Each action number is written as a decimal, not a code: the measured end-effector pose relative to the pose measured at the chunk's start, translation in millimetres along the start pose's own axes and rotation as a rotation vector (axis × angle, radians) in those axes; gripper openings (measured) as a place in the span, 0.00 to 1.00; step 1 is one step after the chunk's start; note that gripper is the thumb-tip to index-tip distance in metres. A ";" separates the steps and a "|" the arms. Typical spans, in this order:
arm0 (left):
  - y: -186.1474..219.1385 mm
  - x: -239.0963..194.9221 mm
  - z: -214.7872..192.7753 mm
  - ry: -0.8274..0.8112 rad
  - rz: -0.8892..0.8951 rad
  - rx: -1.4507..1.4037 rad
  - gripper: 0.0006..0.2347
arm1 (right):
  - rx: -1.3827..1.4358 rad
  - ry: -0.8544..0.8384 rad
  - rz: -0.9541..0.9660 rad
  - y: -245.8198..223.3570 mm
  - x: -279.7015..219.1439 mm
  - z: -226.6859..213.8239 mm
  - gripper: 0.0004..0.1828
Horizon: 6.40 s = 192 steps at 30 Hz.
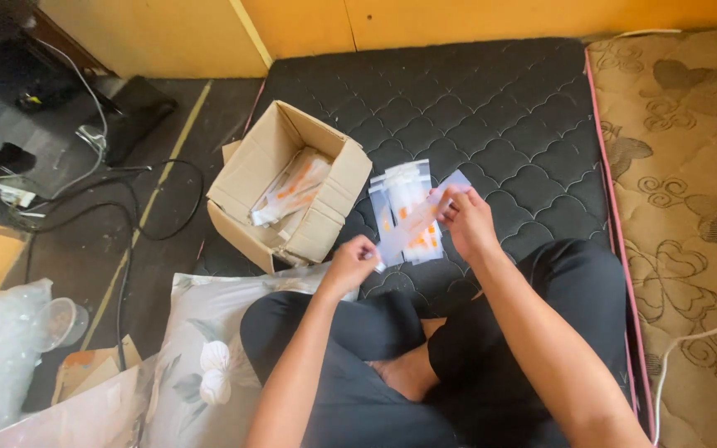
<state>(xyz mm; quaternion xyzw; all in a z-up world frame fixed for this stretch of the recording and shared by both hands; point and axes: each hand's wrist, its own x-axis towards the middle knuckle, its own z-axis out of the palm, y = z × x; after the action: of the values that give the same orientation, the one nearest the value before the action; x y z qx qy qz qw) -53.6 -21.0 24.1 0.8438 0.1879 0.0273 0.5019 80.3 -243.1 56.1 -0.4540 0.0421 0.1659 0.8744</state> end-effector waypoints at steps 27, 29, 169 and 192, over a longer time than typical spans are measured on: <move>194.6 27.3 -43.8 0.171 0.131 -0.010 0.07 | -0.284 -0.187 -0.294 -54.8 -91.9 110.7 0.18; 182.5 46.0 -41.9 0.164 0.117 0.011 0.07 | -0.266 -0.162 -0.237 -45.0 -88.3 106.4 0.18; 55.2 97.8 5.9 0.235 -0.016 -0.484 0.08 | -0.819 -0.334 0.163 71.2 -87.5 -2.7 0.11; 31.7 104.0 16.5 0.269 -0.012 -0.198 0.08 | -0.896 -0.158 0.251 97.1 -65.1 -4.9 0.16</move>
<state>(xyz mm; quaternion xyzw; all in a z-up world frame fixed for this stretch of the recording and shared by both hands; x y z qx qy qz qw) 56.0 -12.5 28.3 0.7777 0.2551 0.1555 0.5532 -12.6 -211.8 -7.9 -0.7640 -0.0456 0.3060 0.5662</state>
